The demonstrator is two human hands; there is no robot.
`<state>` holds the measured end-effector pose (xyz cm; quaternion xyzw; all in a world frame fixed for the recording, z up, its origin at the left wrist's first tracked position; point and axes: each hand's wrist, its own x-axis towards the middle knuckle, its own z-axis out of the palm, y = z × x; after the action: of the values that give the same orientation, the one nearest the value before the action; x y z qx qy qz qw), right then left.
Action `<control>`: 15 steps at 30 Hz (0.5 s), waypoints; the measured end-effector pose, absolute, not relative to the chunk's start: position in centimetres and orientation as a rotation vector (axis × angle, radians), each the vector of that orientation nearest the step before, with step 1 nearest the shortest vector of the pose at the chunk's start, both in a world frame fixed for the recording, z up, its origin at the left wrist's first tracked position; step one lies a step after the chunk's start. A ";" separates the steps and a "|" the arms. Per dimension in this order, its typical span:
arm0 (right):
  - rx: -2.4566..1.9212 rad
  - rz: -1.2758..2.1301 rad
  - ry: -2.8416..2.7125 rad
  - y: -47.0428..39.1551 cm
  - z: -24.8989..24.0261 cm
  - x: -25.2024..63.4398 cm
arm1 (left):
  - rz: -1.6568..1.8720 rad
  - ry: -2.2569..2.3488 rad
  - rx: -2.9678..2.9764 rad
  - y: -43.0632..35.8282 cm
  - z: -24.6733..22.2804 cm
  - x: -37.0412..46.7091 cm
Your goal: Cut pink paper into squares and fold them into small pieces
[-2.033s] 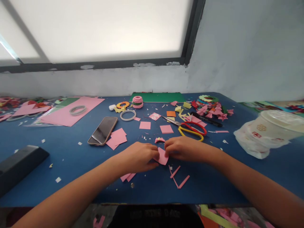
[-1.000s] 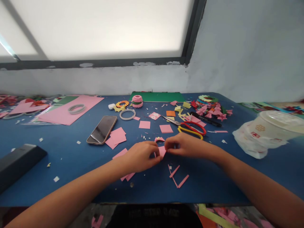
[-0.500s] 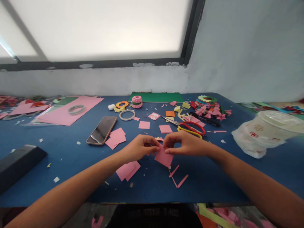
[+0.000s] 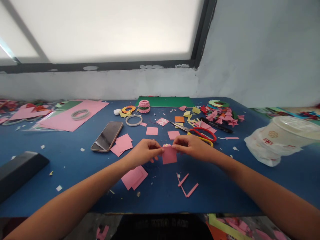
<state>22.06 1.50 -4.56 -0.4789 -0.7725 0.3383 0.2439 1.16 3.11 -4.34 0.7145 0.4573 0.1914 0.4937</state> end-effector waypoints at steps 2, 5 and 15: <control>-1.348 0.751 -2.183 1.4 -4.8 21.7 | 0.427 1.158 1.940 3.1 -4.5 1.1; -1.380 0.458 -2.267 1.1 -5.5 21.0 | 0.361 1.247 2.219 3.1 -4.8 0.9; -0.825 -0.270 -2.628 0.4 -6.8 20.0 | 0.375 0.987 2.441 4.3 -5.5 0.2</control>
<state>20.00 0.41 -6.84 -0.2930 -0.9330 -0.0959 0.1856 0.22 4.27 -5.46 0.8913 0.3604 0.1369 0.2387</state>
